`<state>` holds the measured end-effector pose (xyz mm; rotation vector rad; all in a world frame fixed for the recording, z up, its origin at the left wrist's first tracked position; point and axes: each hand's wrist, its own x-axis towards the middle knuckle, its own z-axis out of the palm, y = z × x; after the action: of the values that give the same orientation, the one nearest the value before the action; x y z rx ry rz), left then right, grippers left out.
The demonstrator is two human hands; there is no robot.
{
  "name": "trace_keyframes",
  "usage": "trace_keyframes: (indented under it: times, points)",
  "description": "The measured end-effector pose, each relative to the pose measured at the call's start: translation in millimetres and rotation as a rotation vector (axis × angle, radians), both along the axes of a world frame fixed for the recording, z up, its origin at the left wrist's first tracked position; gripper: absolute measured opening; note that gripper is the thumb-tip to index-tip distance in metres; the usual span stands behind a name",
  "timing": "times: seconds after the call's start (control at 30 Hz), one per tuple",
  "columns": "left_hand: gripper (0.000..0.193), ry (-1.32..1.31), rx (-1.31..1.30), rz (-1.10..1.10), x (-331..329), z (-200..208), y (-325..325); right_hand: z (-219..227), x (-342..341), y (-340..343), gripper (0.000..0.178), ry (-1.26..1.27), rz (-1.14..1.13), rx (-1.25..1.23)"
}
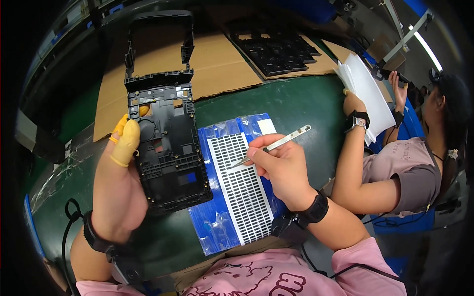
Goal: Using tweezers and hands to assemble components within an electronic housing unit.
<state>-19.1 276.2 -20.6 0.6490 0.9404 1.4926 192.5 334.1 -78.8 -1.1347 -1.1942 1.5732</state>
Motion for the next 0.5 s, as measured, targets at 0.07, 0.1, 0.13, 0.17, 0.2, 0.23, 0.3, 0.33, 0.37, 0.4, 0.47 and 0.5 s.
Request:
trace_keyframes:
  times: [0.07, 0.1, 0.13, 0.17, 0.2, 0.23, 0.3, 0.33, 0.37, 0.4, 0.47, 0.5]
  points:
    - [0.032, -0.05, -0.01, 0.006, 1.4, -6.7, 2.2, 0.9, -1.5, -0.3, 0.009, 0.0, -0.006, -0.021]
    - [0.033, -0.097, -0.012, 0.009, 2.7, -9.4, 4.2, 0.8, -1.1, 0.5, 0.009, -0.01, -0.005, -0.021]
    - [0.034, -0.118, -0.013, -0.003, 2.8, -12.3, 6.0, 0.3, -0.8, 0.8, 0.01, -0.003, -0.016, -0.037]
    - [0.034, -0.126, -0.015, -0.001, 2.1, -15.6, 7.5, 0.0, -0.5, 0.8, 0.01, 0.005, -0.026, -0.053]
    - [0.034, -0.169, -0.042, -0.013, 0.8, -19.1, 9.4, -0.1, -0.7, 1.0, 0.01, -0.008, -0.033, -0.061]
    - [0.034, -0.212, -0.069, -0.024, -0.5, -22.0, 10.9, -1.4, -0.2, 1.6, 0.01, -0.013, -0.027, -0.062]
    - [0.035, -0.221, -0.073, -0.016, -1.0, -25.0, 12.8, -3.9, 1.3, 2.2, 0.01, 0.011, -0.036, -0.044]
    - [0.035, -0.241, -0.077, -0.031, -1.5, -25.1, 12.9, -2.0, 1.3, 2.1, 0.01, 0.011, -0.044, -0.062]
    - [0.035, -0.261, -0.08, -0.046, -2.1, -25.9, 12.9, -0.4, 1.0, 2.1, 0.01, 0.007, -0.039, -0.065]
    - [0.035, -0.266, -0.081, -0.037, -2.7, -28.1, 12.6, 0.9, 1.0, 2.4, 0.01, 0.02, -0.038, -0.072]
    - [0.035, -0.276, -0.083, -0.039, -3.7, -32.7, 11.3, 0.2, 2.4, 2.4, 0.011, 0.086, -0.035, -0.095]
    - [0.035, -0.278, -0.084, -0.026, -2.8, -32.5, 10.4, 1.6, 4.1, 1.8, 0.011, 0.084, -0.022, -0.098]
